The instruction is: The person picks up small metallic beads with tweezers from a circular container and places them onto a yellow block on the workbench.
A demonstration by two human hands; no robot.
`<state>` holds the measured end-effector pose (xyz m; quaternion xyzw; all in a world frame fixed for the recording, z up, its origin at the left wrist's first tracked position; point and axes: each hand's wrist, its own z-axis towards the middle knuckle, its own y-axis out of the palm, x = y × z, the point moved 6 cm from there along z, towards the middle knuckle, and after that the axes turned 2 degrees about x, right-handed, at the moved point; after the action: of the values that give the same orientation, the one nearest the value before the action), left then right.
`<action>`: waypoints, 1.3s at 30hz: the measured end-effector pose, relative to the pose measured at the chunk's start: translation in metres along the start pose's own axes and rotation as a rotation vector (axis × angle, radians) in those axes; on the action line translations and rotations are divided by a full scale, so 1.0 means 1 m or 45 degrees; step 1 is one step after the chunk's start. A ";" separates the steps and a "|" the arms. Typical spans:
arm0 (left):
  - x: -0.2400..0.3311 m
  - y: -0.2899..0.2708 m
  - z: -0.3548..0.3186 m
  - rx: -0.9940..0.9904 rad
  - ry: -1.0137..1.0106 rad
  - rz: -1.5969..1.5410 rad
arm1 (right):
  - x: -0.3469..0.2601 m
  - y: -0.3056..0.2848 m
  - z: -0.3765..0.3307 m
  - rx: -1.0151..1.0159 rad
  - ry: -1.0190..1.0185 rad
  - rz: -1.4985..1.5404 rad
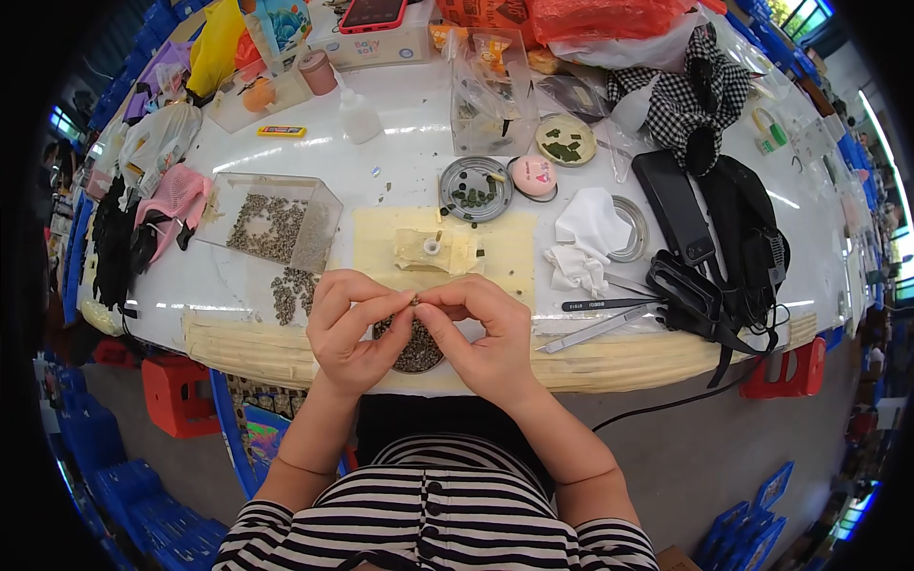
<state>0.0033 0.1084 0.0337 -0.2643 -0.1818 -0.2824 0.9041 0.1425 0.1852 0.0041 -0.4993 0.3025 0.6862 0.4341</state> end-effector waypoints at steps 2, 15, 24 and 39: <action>-0.001 0.001 -0.002 -0.003 -0.001 0.015 | -0.006 0.000 0.000 0.014 -0.103 -0.080; -0.006 -0.001 -0.001 0.030 -0.088 0.017 | -0.020 0.004 -0.003 0.024 -0.338 -0.328; 0.000 0.000 -0.001 -0.005 0.001 -0.010 | -0.004 0.000 -0.001 -0.048 -0.077 -0.140; -0.004 -0.001 -0.001 0.032 -0.065 -0.002 | -0.018 0.001 -0.001 0.022 -0.381 -0.313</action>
<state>-0.0002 0.1089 0.0318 -0.2597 -0.2087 -0.2739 0.9022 0.1445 0.1782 0.0210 -0.4212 0.1770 0.6919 0.5591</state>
